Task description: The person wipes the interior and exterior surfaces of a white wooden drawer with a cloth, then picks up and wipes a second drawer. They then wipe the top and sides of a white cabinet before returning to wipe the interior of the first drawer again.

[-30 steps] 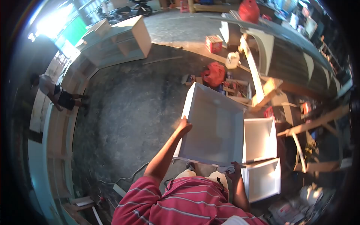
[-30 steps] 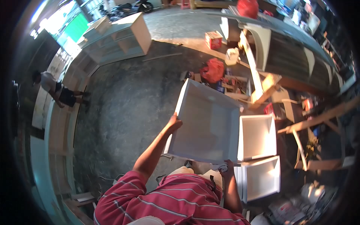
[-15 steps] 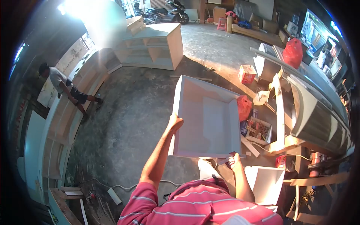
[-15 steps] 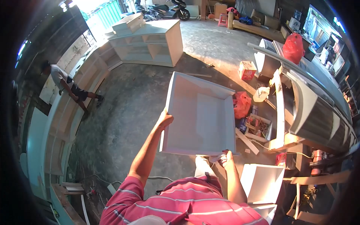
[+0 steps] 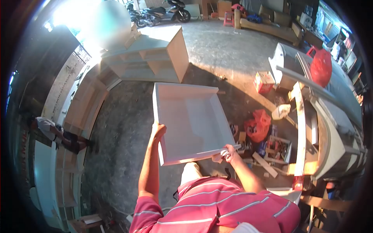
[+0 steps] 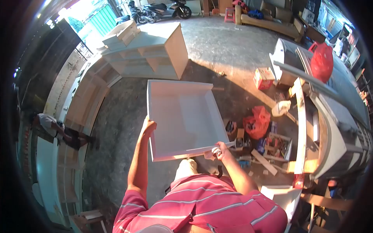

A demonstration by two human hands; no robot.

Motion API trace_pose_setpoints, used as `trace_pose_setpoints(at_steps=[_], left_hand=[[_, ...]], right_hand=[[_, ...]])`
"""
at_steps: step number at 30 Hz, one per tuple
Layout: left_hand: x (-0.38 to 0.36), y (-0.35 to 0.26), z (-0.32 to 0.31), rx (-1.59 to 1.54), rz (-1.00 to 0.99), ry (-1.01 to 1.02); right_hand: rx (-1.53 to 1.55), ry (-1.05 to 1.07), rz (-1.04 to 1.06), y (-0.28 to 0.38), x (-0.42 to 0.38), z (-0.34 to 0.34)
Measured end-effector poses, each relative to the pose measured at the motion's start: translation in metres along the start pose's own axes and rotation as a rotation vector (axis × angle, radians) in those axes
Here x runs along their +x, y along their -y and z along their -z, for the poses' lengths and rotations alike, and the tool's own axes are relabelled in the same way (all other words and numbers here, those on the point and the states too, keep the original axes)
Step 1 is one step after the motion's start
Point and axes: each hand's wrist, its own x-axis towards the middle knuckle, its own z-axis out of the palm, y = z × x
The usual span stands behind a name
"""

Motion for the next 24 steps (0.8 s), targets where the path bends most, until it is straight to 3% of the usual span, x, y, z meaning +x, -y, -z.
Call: trace_pose_setpoints(at_steps=[1, 2, 3, 5, 6, 7, 8, 9, 13, 15, 21, 22, 24], left_hand=[[0.023, -0.008, 0.002, 0.038, -0.033, -0.021], [0.069, 0.01, -0.001, 0.102, 0.001, 0.016], [0.099, 0.006, -0.004, 0.132, 0.004, 0.051], [0.155, -0.013, -0.02, 0.27, 0.07, -0.024], [0.202, -0.006, -0.029, 0.284, 0.003, 0.085], [0.251, 0.012, -0.05, 0.129, -0.106, 0.057], [0.243, -0.043, -0.041, 0.166, -0.05, 0.136], [0.233, -0.109, -0.034, 0.211, 0.001, 0.218], [0.324, -0.184, -0.08, 0.253, -0.057, 0.236], [0.37, -0.223, -0.102, 0.43, -0.238, 0.301], [0.513, -0.337, -0.197, 0.455, -0.382, 0.277], [0.505, -0.381, -0.186, 0.41, -0.335, 0.331], [0.578, -0.42, -0.214, 0.451, -0.438, 0.376]], right_hand=[[0.034, -0.044, 0.08, 0.011, 0.009, -0.022], [-0.037, 0.119, 0.093, 0.027, 0.036, -0.022], [0.047, 0.049, 0.099, 0.045, 0.008, -0.064], [0.221, 0.274, -0.255, 0.092, 0.068, -0.046], [0.197, 0.096, -0.072, 0.104, 0.096, -0.057], [0.177, -0.091, 0.106, 0.109, 0.129, -0.057], [0.148, 0.021, 0.093, 0.125, 0.182, -0.02], [0.162, 0.011, 0.102, 0.137, 0.178, -0.033], [0.52, 0.126, 0.181, 0.176, 0.134, -0.102], [0.517, 0.115, 0.287, 0.208, 0.145, -0.119], [0.498, 0.419, 0.467, 0.35, 0.201, -0.17], [0.528, 0.471, 0.475, 0.376, 0.216, -0.178], [0.442, 0.488, 0.602, 0.437, 0.21, -0.236]])
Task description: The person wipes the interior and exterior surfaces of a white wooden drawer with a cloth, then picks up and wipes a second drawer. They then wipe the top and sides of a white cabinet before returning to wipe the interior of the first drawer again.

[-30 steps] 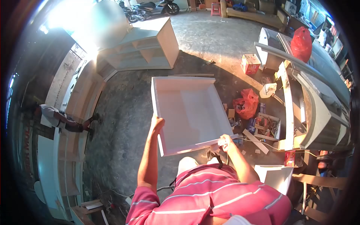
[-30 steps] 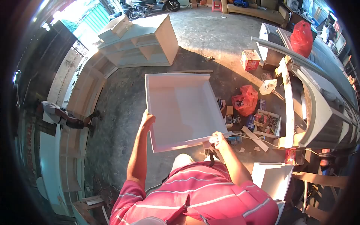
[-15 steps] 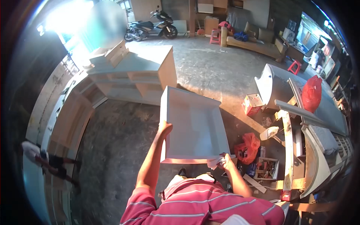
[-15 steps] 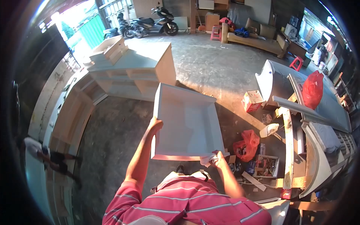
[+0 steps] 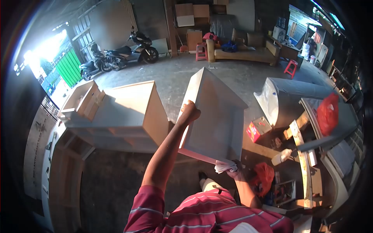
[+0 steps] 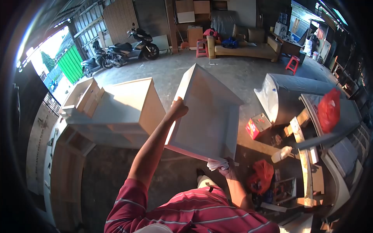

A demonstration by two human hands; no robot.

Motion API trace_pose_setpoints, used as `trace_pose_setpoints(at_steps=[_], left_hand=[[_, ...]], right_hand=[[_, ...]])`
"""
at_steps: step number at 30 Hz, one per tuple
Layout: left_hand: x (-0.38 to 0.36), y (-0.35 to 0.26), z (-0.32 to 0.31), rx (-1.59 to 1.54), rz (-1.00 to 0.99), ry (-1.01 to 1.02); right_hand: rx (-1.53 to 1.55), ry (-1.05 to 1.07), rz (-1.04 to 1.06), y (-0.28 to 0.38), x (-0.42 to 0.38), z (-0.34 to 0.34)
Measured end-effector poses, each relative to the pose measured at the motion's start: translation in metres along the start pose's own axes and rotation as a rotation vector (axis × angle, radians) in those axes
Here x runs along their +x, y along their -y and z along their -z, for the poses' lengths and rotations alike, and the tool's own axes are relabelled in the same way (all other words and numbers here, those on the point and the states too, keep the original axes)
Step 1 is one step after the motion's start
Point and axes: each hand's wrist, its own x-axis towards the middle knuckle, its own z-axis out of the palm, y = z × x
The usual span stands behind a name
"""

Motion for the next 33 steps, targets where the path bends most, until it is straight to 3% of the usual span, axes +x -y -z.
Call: trace_pose_setpoints(at_steps=[1, 2, 3, 5, 7, 8, 9, 11, 12, 14, 18, 21, 23, 29, 31, 32, 33], left_hand=[[0.033, 0.004, 0.003, 0.06, -0.077, 0.066], [0.048, -0.011, 0.019, 0.033, -0.046, 0.041], [0.066, -0.027, 0.035, 0.036, -0.049, 0.038], [0.103, -0.039, 0.054, 0.175, -0.079, -0.128], [0.168, -0.033, 0.074, 0.152, -0.057, -0.092], [0.204, -0.034, 0.09, 0.135, -0.07, -0.099], [0.236, -0.039, 0.106, 0.13, -0.087, -0.119], [0.287, -0.038, 0.122, 0.217, -0.128, -0.175], [0.31, -0.042, 0.138, 0.154, -0.125, -0.096], [0.348, -0.05, 0.163, 0.19, -0.138, -0.109], [0.469, -0.027, 0.196, 0.259, -0.227, -0.165], [0.529, -0.008, 0.228, 0.208, -0.204, -0.128], [0.559, 0.002, 0.248, 0.22, -0.194, -0.191], [0.657, 0.047, 0.323, 0.297, -0.147, -0.29], [0.67, 0.06, 0.353, 0.301, -0.079, -0.374], [0.688, 0.076, 0.368, 0.25, -0.03, -0.401], [0.696, 0.102, 0.364, 0.184, 0.04, -0.407]], right_hand=[[-0.077, 0.033, 0.077, 0.001, 0.014, -0.028], [0.155, -0.042, -0.113, 0.017, 0.033, -0.043], [0.156, -0.036, -0.111, 0.033, 0.051, -0.082], [0.021, 0.548, -0.005, 0.041, 0.071, -0.16], [-0.031, 0.302, 0.04, 0.048, 0.187, -0.072], [0.061, -0.038, -0.043, 0.066, 0.176, -0.144], [-0.007, 0.135, -0.005, 0.072, 0.215, -0.14], [0.249, 0.634, -0.193, 0.088, 0.259, -0.162], [0.249, 0.625, -0.184, 0.09, 0.28, -0.173], [0.104, -0.079, -0.131, 0.096, 0.343, -0.206], [0.051, 0.039, -0.044, 0.107, 0.475, -0.235], [0.257, -0.113, -0.105, 0.111, 0.545, -0.255], [0.006, 0.049, -0.073, 0.114, 0.574, -0.282], [-0.109, -0.052, -0.268, 0.116, 0.706, -0.344], [0.017, -0.058, -0.358, 0.114, 0.743, -0.382], [-0.177, 0.165, -0.285, 0.098, 0.798, -0.362], [-0.189, 0.146, -0.356, 0.088, 0.818, -0.337]])
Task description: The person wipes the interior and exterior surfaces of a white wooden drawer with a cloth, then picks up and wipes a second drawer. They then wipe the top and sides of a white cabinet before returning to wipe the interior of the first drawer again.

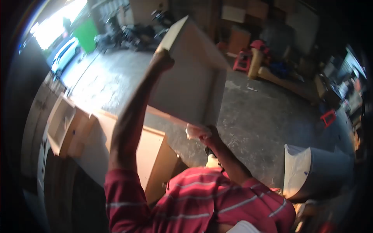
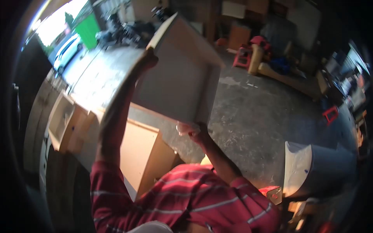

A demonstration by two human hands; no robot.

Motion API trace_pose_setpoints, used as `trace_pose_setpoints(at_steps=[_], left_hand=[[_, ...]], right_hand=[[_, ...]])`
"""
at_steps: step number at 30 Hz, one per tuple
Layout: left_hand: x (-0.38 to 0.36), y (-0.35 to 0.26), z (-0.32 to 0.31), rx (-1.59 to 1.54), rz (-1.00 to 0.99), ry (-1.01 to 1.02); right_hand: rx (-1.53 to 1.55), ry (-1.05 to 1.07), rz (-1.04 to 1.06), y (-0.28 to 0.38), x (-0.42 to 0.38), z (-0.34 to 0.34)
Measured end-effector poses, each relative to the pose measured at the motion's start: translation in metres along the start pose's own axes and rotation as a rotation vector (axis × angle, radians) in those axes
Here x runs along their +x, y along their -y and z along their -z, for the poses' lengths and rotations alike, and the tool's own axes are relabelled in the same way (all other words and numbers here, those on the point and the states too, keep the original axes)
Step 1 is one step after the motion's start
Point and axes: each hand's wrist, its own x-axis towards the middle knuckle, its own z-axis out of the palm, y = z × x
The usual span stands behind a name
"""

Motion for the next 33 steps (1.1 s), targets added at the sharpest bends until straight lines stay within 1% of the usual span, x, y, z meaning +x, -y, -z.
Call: trace_pose_setpoints(at_steps=[1, 2, 3, 4, 5, 6, 7, 8, 9, 10, 12, 13, 14, 15, 16, 17, 18, 20, 21, 22, 24, 25, 26, 28, 30, 31, 32, 33], left_hand=[[-0.002, 0.025, -0.014, 0.003, 0.083, -0.003], [0.017, 0.044, -0.009, 0.103, 0.06, -0.197], [0.038, 0.059, 0.002, 0.224, 0.021, -0.382], [0.039, 0.078, -0.005, 0.339, 0.005, -0.5], [0.027, 0.076, -0.006, 0.197, 0.199, -0.324], [0.041, 0.069, 0.02, 0.064, 0.353, -0.22], [0.062, 0.091, 0.025, 0.3, 0.283, -0.368], [0.069, 0.119, 0.013, 0.514, 0.231, -0.473], [0.085, 0.134, 0.023, 0.191, 0.442, -0.262], [0.062, 0.085, 0.054, 0.141, 0.535, -0.082], [0.078, 0.153, 0.037, 0.188, 0.647, -0.24], [0.07, 0.157, 0.029, -0.081, 0.713, -0.45], [0.058, 0.126, 0.05, 0.185, 0.63, -0.252], [0.064, 0.175, 0.045, 0.275, 0.623, -0.226], [0.07, 0.227, 0.048, 0.369, 0.611, -0.205], [0.068, 0.17, 0.067, 0.299, 0.765, -0.234], [0.065, 0.182, 0.07, 0.301, 0.795, -0.229], [0.063, 0.207, 0.083, 0.339, 0.849, -0.211], [0.06, 0.2, 0.09, 0.311, 0.899, -0.192], [0.055, 0.209, 0.092, 0.306, 0.929, -0.21], [0.04, 0.217, 0.099, 0.318, 0.974, -0.199], [0.034, 0.217, 0.105, 0.292, 1.079, -0.153], [0.02, 0.232, 0.102, 0.356, 1.075, -0.208], [-0.001, 0.219, 0.106, 0.367, 1.164, -0.254], [-0.026, 0.206, 0.108, 0.405, 1.207, -0.288], [-0.037, 0.197, 0.107, 0.436, 1.213, -0.295], [-0.045, 0.182, 0.106, 0.43, 1.267, -0.309], [-0.051, 0.165, 0.106, 0.485, 1.3, -0.304]], right_hand=[[-0.187, 0.048, -0.013, 0.003, 0.013, 0.02], [-0.385, 0.17, 0.014, 0.025, 0.058, 0.005], [0.059, 0.158, -0.149, 0.045, 0.053, -0.065], [0.06, 0.157, -0.213, 0.05, 0.094, -0.054], [-0.341, 0.235, -0.111, 0.046, 0.12, -0.001], [-0.743, 0.402, 0.034, 0.046, 0.159, 0.011], [-0.025, -0.069, -0.431, 0.075, 0.122, -0.101], [-0.034, -0.045, -0.451, 0.08, 0.16, -0.11], [-0.056, -0.033, -0.493, 0.071, 0.181, -0.088], [-0.078, -0.008, -0.531, 0.066, 0.192, -0.074], [-0.041, 0.04, -0.666, 0.077, 0.192, -0.129], [-0.224, 0.356, -0.605, 0.062, 0.226, -0.089], [-0.396, 0.674, -0.525, 0.044, 0.259, -0.05], [-0.398, 0.693, -0.549, 0.046, 0.266, -0.075], [-0.224, 0.411, -0.708, 0.041, 0.272, -0.105], [-0.052, 0.104, -0.857, 0.035, 0.269, -0.13], [-0.056, 0.095, -0.886, 0.026, 0.268, -0.141], [-0.068, -0.015, -1.019, 0.011, 0.28, -0.167], [-0.111, -0.086, -1.16, 0.001, 0.291, -0.16], [-0.084, 0.148, -1.319, -0.01, 0.308, -0.135], [-0.084, -0.048, -1.423, -0.009, 0.292, -0.175], [-0.123, -0.047, -1.506, -0.023, 0.301, -0.165], [-0.273, -0.005, -1.519, -0.037, 0.303, -0.163], [-0.198, 0.179, -1.841, -0.045, 0.314, -0.15], [-0.399, -0.089, -1.742, -0.027, 0.275, -0.207], [-0.473, -0.131, -1.734, -0.026, 0.265, -0.214], [-0.351, -0.037, -1.925, -0.029, 0.274, -0.194], [-0.402, -0.007, -1.979, -0.031, 0.273, -0.19]])
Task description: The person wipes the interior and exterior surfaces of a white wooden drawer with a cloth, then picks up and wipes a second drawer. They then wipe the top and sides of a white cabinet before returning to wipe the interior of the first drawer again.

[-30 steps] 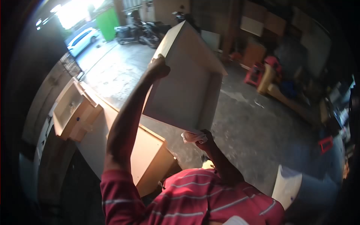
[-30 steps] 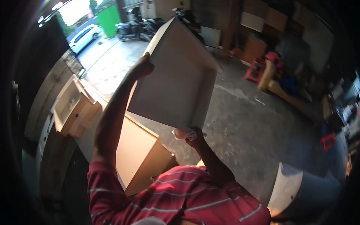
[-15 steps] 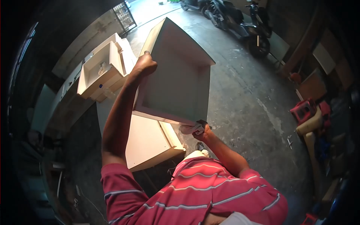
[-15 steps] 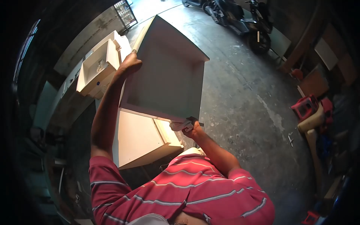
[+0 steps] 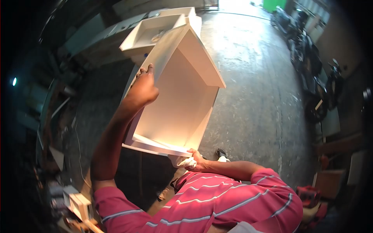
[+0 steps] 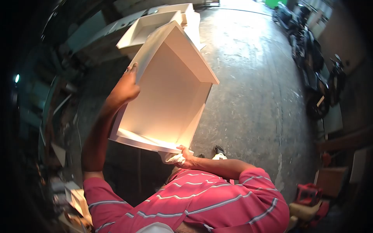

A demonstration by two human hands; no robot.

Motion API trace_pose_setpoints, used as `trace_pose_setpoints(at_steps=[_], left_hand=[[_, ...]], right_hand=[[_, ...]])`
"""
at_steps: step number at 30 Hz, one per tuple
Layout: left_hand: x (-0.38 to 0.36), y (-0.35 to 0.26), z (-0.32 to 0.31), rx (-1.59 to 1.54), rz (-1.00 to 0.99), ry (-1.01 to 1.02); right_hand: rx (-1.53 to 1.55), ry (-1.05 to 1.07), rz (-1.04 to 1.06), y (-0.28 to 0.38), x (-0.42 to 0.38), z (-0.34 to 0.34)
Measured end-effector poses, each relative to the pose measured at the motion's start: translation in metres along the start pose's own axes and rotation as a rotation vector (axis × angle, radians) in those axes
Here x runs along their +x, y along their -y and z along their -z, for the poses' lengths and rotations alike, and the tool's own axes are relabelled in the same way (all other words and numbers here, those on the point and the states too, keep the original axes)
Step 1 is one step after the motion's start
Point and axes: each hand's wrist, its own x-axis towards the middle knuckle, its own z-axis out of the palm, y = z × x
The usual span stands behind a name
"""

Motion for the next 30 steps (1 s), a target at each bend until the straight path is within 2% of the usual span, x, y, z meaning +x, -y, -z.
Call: trace_pose_setpoints(at_steps=[1, 2, 5, 6, 9, 11, 13, 14, 15, 17, 20, 21, 23, 24, 27, 29, 30], left_hand=[[-0.012, 0.003, 0.003, 0.052, 0.029, -0.017], [-0.018, 0.017, -0.002, -0.025, 0.045, -0.034], [-0.056, 0.023, 0.008, -0.041, 0.247, -0.114], [-0.067, 0.029, 0.01, -0.055, 0.331, -0.117], [-0.097, 0.038, 0.014, -0.079, 0.506, -0.156], [-0.116, 0.049, 0.013, -0.049, 0.621, -0.145], [-0.134, 0.07, 0.005, -0.021, 0.628, -0.231], [-0.14, 0.073, 0.009, -0.018, 0.698, -0.213], [-0.146, 0.079, 0.008, -0.014, 0.735, -0.218], [-0.155, 0.089, 0.008, 0.045, 0.831, -0.213], [-0.166, 0.101, 0.014, -0.008, 0.974, -0.188], [-0.169, 0.103, 0.009, -0.015, 1.002, -0.186], [-0.174, 0.11, 0.01, 0.064, 1.131, -0.144], [-0.177, 0.109, 0.011, 0.07, 1.158, -0.146], [-0.178, 0.119, 0.01, 0.065, 1.28, -0.09], [-0.175, 0.133, 0.0, 0.138, 1.301, -0.156], [-0.168, 0.128, 0.003, 0.138, 1.336, -0.158]], right_hand=[[-0.048, -0.013, -0.057, -0.005, 0.005, 0.003], [0.004, 0.114, -0.195, 0.002, 0.024, 0.033], [0.023, 0.041, -0.395, -0.001, 0.017, 0.019], [-0.083, -0.076, -0.378, -0.005, 0.012, 0.003], [-0.157, -0.102, -0.48, -0.004, 0.024, 0.001], [-0.251, -0.24, -0.456, -0.008, 0.028, -0.007], [-0.219, -0.081, -0.655, 0.001, 0.055, 0.025], [-0.282, -0.098, -0.647, 0.0, 0.062, 0.027], [-0.222, -0.008, -0.737, 0.003, 0.059, 0.016], [-0.353, -0.172, -0.705, 0.002, 0.056, -0.007], [-0.447, -0.222, -0.774, 0.006, 0.069, -0.018], [-0.401, -0.218, -0.866, 0.012, 0.08, -0.012], [-0.395, -0.063, -0.98, 0.023, 0.093, -0.007], [-0.401, -0.068, -1.006, 0.026, 0.103, 0.001], [-0.444, -0.163, -1.081, 0.03, 0.12, -0.008], [-0.486, -0.367, -0.987, 0.04, 0.126, -0.027], [-0.485, -0.305, -1.018, 0.049, 0.133, -0.027]])
